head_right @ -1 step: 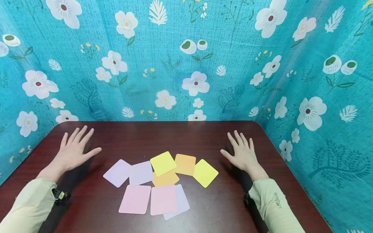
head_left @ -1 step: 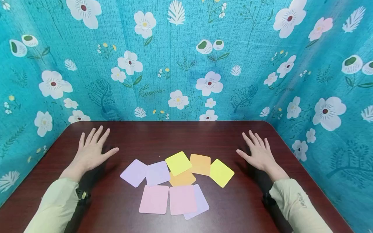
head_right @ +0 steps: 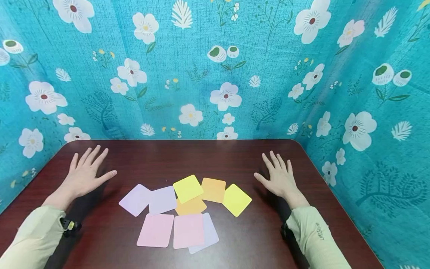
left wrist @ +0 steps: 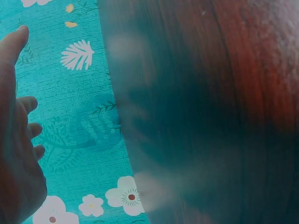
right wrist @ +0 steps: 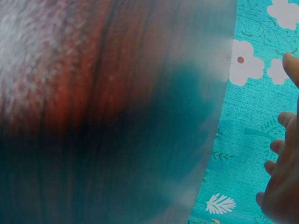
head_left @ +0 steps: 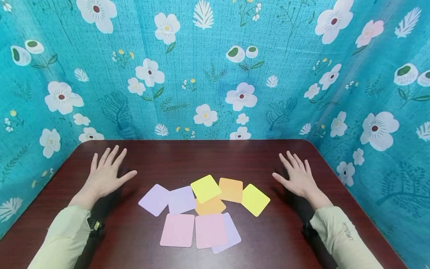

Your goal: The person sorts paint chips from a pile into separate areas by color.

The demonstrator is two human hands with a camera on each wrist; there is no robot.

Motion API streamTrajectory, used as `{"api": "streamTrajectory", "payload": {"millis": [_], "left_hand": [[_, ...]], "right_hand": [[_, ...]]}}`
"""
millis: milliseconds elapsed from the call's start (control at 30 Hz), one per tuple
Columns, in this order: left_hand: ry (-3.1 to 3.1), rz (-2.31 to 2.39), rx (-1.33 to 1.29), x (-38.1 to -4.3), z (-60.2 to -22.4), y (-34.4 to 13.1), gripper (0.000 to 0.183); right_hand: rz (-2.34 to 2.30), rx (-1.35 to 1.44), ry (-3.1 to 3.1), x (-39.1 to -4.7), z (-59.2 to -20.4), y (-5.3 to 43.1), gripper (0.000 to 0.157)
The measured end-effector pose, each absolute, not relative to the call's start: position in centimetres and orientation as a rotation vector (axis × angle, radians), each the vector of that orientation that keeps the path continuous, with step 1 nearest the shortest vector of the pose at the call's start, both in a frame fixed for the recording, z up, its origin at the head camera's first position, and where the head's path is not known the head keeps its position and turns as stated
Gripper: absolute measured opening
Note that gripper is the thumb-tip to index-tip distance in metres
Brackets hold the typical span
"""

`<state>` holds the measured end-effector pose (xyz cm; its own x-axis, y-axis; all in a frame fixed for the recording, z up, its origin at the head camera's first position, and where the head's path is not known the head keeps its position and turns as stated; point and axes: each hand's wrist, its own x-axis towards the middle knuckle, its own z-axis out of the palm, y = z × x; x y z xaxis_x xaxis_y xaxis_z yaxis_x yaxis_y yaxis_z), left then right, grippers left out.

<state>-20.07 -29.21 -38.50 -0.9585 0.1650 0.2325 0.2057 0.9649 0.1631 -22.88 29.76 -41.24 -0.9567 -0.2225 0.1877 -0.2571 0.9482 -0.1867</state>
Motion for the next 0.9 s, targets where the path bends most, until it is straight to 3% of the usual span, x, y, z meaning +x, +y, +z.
{"api": "streamTrajectory", "payload": {"millis": [900], "left_hand": [[-2.915,-0.298,-0.285,-19.9,-39.2,-27.8,0.09]], "right_hand": [[0.319,0.507,-2.93,-22.8,-40.4,26.5,0.083]]}}
